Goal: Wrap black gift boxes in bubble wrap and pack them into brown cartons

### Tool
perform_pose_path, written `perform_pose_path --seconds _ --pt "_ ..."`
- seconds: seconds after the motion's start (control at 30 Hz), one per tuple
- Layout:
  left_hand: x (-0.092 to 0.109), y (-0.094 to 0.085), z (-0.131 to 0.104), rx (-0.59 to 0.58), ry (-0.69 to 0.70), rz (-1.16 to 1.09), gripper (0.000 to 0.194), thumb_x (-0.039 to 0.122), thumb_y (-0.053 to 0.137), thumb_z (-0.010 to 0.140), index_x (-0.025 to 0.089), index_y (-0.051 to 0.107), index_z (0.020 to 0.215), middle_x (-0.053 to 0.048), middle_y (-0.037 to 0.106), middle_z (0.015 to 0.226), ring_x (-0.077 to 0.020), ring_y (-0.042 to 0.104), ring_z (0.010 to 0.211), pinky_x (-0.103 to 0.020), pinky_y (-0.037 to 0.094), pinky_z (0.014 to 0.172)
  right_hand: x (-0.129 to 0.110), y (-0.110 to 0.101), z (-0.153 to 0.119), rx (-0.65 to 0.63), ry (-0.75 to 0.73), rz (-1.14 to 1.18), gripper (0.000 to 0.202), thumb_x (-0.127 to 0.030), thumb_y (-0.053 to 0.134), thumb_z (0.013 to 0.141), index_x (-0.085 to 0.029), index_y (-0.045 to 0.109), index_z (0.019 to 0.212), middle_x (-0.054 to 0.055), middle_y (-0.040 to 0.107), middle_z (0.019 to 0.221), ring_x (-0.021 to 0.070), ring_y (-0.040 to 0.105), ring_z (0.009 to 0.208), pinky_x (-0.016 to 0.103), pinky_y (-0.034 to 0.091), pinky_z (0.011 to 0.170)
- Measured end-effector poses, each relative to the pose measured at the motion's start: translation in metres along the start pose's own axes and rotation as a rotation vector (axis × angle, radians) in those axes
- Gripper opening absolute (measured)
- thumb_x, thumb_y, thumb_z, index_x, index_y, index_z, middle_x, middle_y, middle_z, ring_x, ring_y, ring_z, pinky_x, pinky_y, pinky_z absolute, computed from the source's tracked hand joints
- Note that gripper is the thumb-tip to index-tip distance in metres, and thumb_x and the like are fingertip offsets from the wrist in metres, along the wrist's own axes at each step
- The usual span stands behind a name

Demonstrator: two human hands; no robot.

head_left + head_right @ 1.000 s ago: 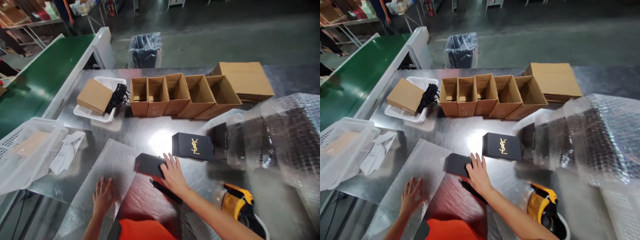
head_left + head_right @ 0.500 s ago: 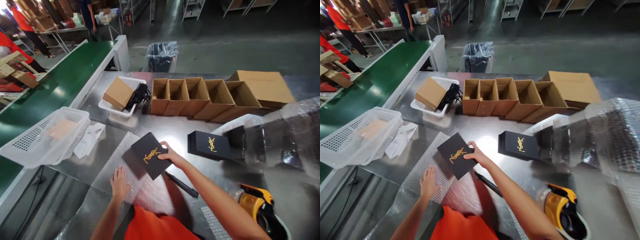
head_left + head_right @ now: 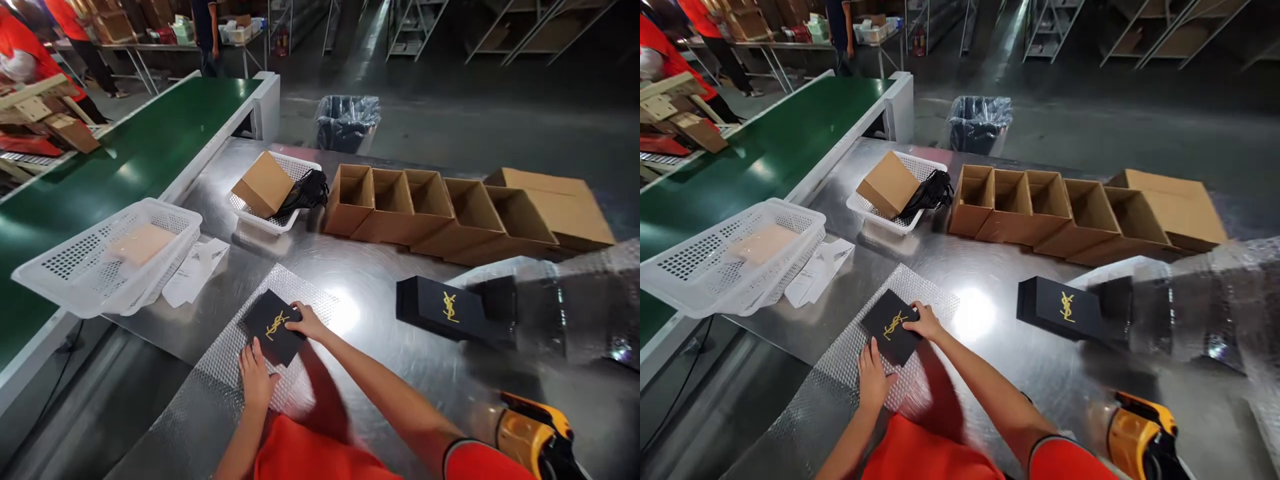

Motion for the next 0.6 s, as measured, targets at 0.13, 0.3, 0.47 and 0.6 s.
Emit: perform_pose_path --seconds 0.13,0.3,0.47,0.6 --pt "0.007 -0.015 0.001 -0.007 0.021 -0.034 0.11 0.029 0.074 0.071 0.014 0.002 0.152 -0.026 0.035 0.144 -0.0393 0.042 0.131 -0.055 0.04 0.105 -0.019 -0.018 -0.001 0.115 -0.067 -0.388 0.053 -0.046 0.08 0.063 -0.023 0.062 0.107 0.01 0.054 0.12 0.0298 0.049 0.113 0.039 0.04 0.09" --pt "0.025 -0.05 0.02 0.01 0.148 0.059 0.076 0.028 0.056 0.086 0.019 0.021 0.152 -0.022 0.019 0.158 -0.0387 0.018 0.146 -0.06 0.025 0.114 -0.02 -0.064 0.029 0.24 -0.034 -0.372 0.035 -0.037 0.051 0.092 -0.018 0.053 0.121 0.013 0.056 0.119 0.025 0.052 0.111 0.033 0.04 0.089" --pt "0.053 -0.041 0.039 -0.27 0.405 0.188 0.063 0.028 0.063 0.083 0.031 0.045 0.142 -0.01 0.039 0.154 -0.0324 0.031 0.143 -0.059 0.016 0.119 -0.004 -0.09 0.06 0.24 0.027 -0.467 0.029 -0.027 0.063 0.085 -0.015 0.059 0.11 0.016 0.058 0.112 0.0295 0.054 0.107 0.038 0.041 0.087" --pt "0.06 -0.044 0.048 -0.335 0.44 0.262 0.063 0.036 0.066 0.082 0.028 0.048 0.141 -0.013 0.043 0.15 -0.0333 0.038 0.139 -0.06 0.017 0.118 -0.015 -0.091 0.069 0.124 -0.083 -0.447 0.008 -0.021 0.061 0.083 -0.015 0.065 0.08 0.012 0.062 0.103 0.0257 0.057 0.103 0.035 0.042 0.086"
Point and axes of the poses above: each hand's wrist, its own z-axis towards the middle knuckle, its own y-axis out of the palm, x = y × z, the point moved 9 cm from there along z, towards the middle knuckle
